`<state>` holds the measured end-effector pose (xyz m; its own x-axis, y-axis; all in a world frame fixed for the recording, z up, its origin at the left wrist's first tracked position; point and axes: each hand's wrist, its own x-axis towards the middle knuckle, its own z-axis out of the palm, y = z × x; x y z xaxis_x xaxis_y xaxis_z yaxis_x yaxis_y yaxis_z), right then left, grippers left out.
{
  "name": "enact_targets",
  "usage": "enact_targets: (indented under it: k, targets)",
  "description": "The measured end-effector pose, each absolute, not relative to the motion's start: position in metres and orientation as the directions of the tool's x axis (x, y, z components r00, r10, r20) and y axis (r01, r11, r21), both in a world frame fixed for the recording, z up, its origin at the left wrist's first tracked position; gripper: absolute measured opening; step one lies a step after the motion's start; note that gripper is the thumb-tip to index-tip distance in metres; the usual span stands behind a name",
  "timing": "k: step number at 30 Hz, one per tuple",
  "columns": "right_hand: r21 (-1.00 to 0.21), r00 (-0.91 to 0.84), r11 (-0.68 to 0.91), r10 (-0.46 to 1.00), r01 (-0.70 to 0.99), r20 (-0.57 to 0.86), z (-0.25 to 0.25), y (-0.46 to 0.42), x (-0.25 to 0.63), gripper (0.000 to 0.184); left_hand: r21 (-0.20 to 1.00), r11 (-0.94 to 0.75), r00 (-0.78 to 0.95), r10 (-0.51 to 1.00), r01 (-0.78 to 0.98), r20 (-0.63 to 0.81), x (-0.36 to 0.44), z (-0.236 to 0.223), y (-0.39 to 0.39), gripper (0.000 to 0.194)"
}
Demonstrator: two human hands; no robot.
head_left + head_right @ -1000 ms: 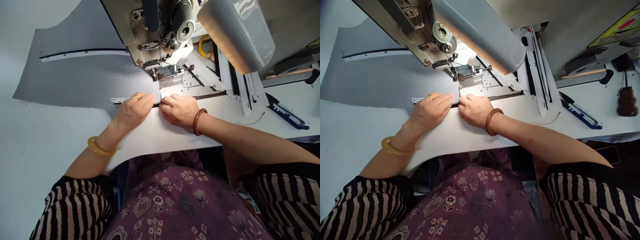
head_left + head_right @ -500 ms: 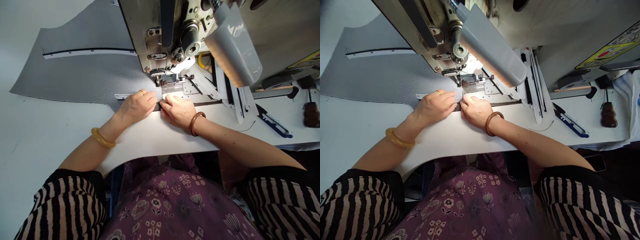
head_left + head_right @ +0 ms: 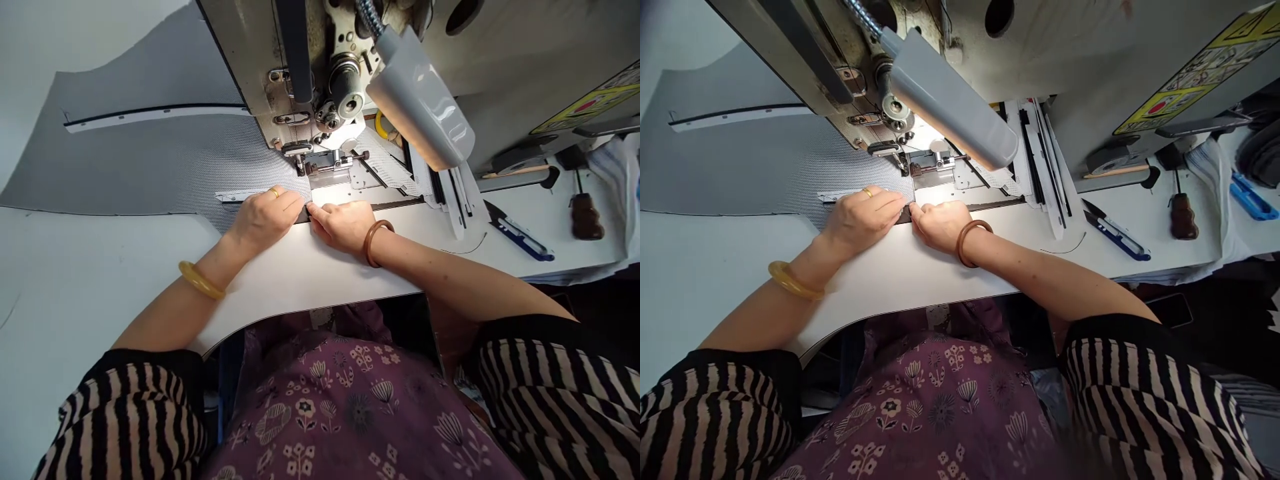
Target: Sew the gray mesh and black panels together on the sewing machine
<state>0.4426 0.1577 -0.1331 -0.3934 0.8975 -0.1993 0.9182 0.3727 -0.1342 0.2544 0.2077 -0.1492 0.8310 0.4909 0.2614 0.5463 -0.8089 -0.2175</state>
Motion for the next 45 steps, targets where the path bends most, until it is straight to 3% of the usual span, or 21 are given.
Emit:
enact_targets:
  k: [11, 17, 22, 31, 38, 45]
  targets:
    - [-0.144, -0.357, 0.339, 0.925, 0.93, -0.128, -0.134, 0.161, 0.455, 0.051, -0.24, -0.839, 0.867, 0.435, 0.488, 0.244, 0.258, -0.146, 0.209, 0.039]
    - [-0.087, -0.386, 0.376, 0.904, 0.923, -0.185, -0.134, 0.165, 0.455, 0.053, -0.278, -0.854, 0.886, 0.362, 0.44, 0.291, 0.252, -0.151, 0.206, 0.032]
    - [-0.039, -0.377, 0.378, 0.901, 0.925, -0.216, -0.132, 0.172, 0.454, 0.054, -0.216, -0.846, 0.865, 0.437, 0.488, 0.246, 0.25, -0.153, 0.212, 0.035]
    - [-0.006, -0.33, 0.337, 0.918, 0.941, -0.218, -0.132, 0.179, 0.446, 0.058, 0.006, -0.803, 0.783, 0.582, 0.596, 0.218, 0.252, -0.163, 0.238, 0.038]
    - [-0.005, -0.329, 0.337, 0.915, 0.941, -0.233, -0.133, 0.175, 0.446, 0.057, -0.1, -0.8, 0.802, 0.57, 0.592, 0.179, 0.255, -0.161, 0.247, 0.038]
    - [0.033, -0.296, 0.312, 0.926, 0.95, -0.234, -0.133, 0.173, 0.443, 0.055, -0.01, -0.776, 0.769, 0.623, 0.631, 0.142, 0.259, -0.164, 0.248, 0.035]
